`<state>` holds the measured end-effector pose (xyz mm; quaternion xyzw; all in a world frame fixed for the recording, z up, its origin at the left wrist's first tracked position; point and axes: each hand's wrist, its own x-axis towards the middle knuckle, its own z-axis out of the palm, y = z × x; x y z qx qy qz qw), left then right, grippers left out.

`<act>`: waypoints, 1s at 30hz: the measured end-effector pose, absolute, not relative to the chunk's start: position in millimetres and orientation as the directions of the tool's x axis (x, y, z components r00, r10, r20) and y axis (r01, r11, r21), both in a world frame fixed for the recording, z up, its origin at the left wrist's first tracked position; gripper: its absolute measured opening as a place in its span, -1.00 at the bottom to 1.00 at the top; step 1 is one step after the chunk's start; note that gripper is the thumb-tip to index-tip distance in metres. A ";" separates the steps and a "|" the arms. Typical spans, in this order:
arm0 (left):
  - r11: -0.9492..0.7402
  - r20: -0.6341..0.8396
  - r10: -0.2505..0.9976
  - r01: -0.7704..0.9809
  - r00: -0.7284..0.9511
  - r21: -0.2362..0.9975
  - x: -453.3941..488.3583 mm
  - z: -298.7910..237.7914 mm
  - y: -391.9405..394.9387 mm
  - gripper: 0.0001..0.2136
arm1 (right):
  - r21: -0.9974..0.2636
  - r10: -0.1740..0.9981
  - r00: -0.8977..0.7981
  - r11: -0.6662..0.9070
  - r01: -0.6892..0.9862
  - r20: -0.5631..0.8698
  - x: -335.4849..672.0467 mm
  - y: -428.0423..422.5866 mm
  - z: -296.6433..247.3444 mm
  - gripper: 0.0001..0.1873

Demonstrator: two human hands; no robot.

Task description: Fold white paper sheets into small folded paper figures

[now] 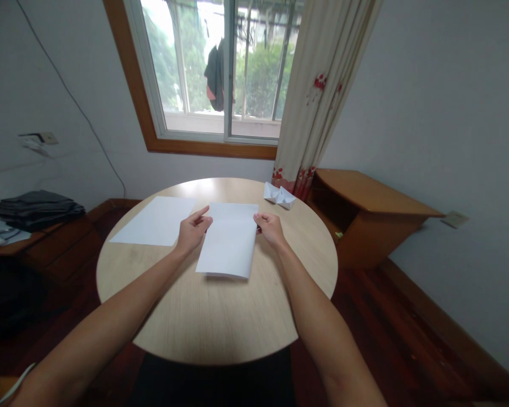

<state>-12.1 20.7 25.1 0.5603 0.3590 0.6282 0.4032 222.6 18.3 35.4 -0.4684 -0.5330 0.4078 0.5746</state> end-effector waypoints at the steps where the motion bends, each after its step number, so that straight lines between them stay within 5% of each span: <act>1: -0.423 0.419 0.906 -0.097 -0.056 0.901 -12.1 25.1 20.7 -0.39 | -0.972 0.968 0.090 0.232 0.024 0.233 222.4 17.7 36.2 -0.51; 12: -0.435 0.429 0.900 -0.099 -0.073 0.895 -11.4 23.9 20.3 -0.44 | -0.962 0.959 0.078 0.272 0.004 0.272 223.7 17.4 35.2 -0.60; 22: -0.401 0.406 0.900 -0.061 0.159 0.914 -13.8 25.8 18.3 -0.34 | -0.942 0.914 0.225 0.322 0.098 0.336 226.2 19.9 34.6 -0.55; 30: -0.406 0.396 0.906 0.042 0.150 0.913 -11.1 21.4 17.3 -0.46 | -0.943 0.893 0.303 0.325 0.076 0.332 228.4 21.7 35.9 -0.56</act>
